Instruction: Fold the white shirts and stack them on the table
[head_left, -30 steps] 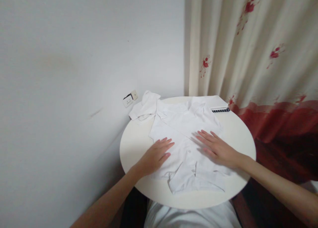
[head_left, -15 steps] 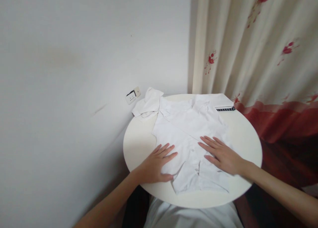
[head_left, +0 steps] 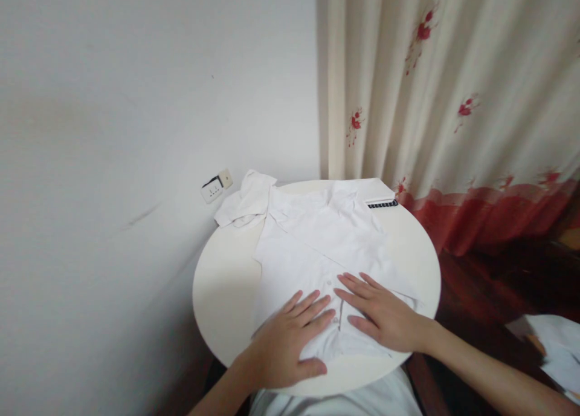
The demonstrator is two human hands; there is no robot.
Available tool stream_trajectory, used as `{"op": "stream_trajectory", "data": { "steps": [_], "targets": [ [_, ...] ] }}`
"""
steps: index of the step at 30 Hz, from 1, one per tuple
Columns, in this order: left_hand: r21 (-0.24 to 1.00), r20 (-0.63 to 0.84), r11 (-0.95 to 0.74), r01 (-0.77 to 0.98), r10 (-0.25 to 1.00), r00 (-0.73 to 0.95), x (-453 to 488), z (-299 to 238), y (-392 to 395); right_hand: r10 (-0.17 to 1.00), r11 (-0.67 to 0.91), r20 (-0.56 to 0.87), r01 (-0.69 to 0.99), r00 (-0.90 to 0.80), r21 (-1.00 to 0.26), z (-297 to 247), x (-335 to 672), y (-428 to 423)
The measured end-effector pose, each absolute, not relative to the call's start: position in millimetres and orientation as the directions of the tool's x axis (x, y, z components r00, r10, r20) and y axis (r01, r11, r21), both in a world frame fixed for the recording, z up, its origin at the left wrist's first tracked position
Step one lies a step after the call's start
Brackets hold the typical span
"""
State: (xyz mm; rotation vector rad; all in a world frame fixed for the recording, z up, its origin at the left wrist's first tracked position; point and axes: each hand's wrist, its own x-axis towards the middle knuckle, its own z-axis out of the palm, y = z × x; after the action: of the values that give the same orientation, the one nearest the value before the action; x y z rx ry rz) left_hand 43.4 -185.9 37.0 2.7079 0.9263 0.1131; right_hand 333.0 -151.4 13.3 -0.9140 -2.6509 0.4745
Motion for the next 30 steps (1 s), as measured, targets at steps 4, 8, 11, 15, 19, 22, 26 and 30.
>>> {"op": "stream_trajectory", "data": {
  "steps": [4, 8, 11, 15, 19, 22, 26, 30],
  "targets": [
    [0.298, -0.031, -0.758, 0.580, 0.599, 0.800, 36.9, 41.0, -188.7, 0.649, 0.718, 0.160, 0.528, -0.744, -0.455, 16.9, 337.4, -157.8],
    [0.399, -0.051, -0.698, 0.594, 0.630, 0.775, 23.5, 58.3, -174.2, 0.673, 0.694, 0.167, 0.536, -0.721, -0.480, 33.6, 339.3, -138.9],
    [0.362, 0.044, -0.588, 0.723, 0.786, 0.617, 13.8, 61.3, -140.7, 0.746, 0.660, 0.244, 0.634, -0.620, -0.403, 37.5, 342.1, -99.0],
    [0.194, 0.071, -0.483, 0.854, 0.875, 0.479, 6.7, 39.5, -95.5, 0.844, 0.534, 0.228, 0.804, -0.486, -0.263, 17.9, 348.3, -46.4],
    [0.104, 0.056, -0.505, 0.857, 0.863, 0.502, -0.5, 15.5, -84.1, 0.840, 0.542, 0.198, 0.761, -0.506, -0.356, -3.8, 362.2, -21.5],
    [0.133, 0.070, -0.506, 0.852, 0.863, 0.501, 4.1, 17.1, -88.7, 0.848, 0.530, 0.338, 0.665, -0.409, -0.526, -3.1, 384.2, -4.5],
    [0.217, 0.141, -0.622, 0.752, 0.782, 0.607, 53.8, 48.2, -102.1, 0.883, 0.405, 0.453, 0.696, -0.128, -0.593, 7.6, 422.3, 21.4],
    [0.196, 0.165, -0.852, 0.485, 0.516, 0.841, 143.7, 76.7, -119.9, 0.916, 0.360, 0.376, 0.698, -0.138, -0.620, 2.8, 445.0, 28.3]
  ]
}}
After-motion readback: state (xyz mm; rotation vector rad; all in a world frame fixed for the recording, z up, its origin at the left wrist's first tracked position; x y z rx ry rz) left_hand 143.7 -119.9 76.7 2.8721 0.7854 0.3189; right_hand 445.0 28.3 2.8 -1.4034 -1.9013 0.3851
